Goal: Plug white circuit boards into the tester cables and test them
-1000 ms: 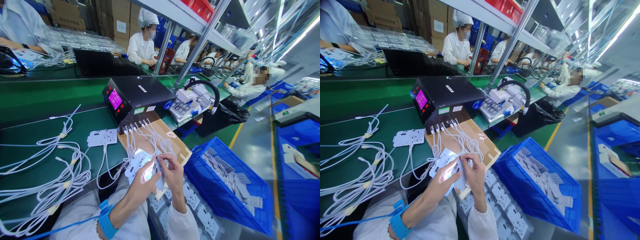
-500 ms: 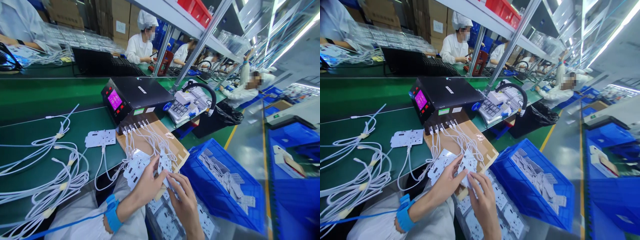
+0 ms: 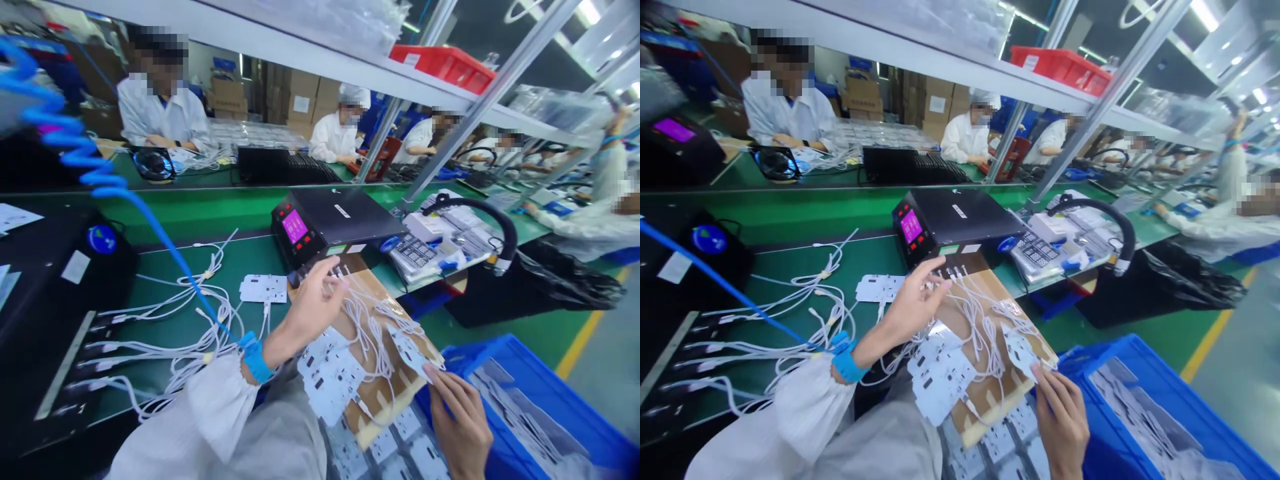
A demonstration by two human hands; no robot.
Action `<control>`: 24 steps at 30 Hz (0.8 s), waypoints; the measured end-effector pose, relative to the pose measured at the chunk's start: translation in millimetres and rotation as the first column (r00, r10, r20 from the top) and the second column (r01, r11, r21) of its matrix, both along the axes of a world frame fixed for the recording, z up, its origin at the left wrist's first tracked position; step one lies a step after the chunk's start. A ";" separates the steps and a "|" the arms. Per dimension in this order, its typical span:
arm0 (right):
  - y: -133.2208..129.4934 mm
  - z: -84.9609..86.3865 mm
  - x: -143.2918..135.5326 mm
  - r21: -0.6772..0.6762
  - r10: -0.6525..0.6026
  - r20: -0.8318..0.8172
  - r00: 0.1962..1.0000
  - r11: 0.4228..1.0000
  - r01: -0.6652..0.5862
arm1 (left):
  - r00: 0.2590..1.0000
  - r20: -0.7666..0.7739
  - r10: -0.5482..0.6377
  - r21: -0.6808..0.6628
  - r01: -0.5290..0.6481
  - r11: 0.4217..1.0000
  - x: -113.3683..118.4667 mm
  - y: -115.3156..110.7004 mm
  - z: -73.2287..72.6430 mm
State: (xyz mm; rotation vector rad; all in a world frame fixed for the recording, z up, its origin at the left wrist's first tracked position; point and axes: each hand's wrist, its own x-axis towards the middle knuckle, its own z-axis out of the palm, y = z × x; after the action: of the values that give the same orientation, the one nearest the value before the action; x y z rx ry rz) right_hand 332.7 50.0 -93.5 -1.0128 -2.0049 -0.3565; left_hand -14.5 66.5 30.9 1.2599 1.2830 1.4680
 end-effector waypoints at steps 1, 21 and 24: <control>-1.4 -9.0 1.4 -0.021 0.012 0.015 1.000 1.000 -0.011 | 0.997 -0.061 0.045 0.034 -0.043 0.999 -7.8 7.7 1.2; -9.4 -38.6 24.8 -0.221 -0.003 0.079 0.997 0.975 0.021 | 0.921 -0.362 0.145 0.090 -0.121 0.989 -47.1 44.2 -22.9; -11.6 -30.7 10.4 -0.225 0.033 0.051 0.998 0.974 -0.020 | 0.936 -0.347 0.064 0.010 -0.065 0.998 -60.1 42.6 -16.7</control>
State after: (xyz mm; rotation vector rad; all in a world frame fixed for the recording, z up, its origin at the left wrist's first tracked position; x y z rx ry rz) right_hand 343.0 38.3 -124.2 -1.1242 -2.1417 -0.1457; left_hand -74.6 109.1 14.2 1.5381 1.5676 1.3255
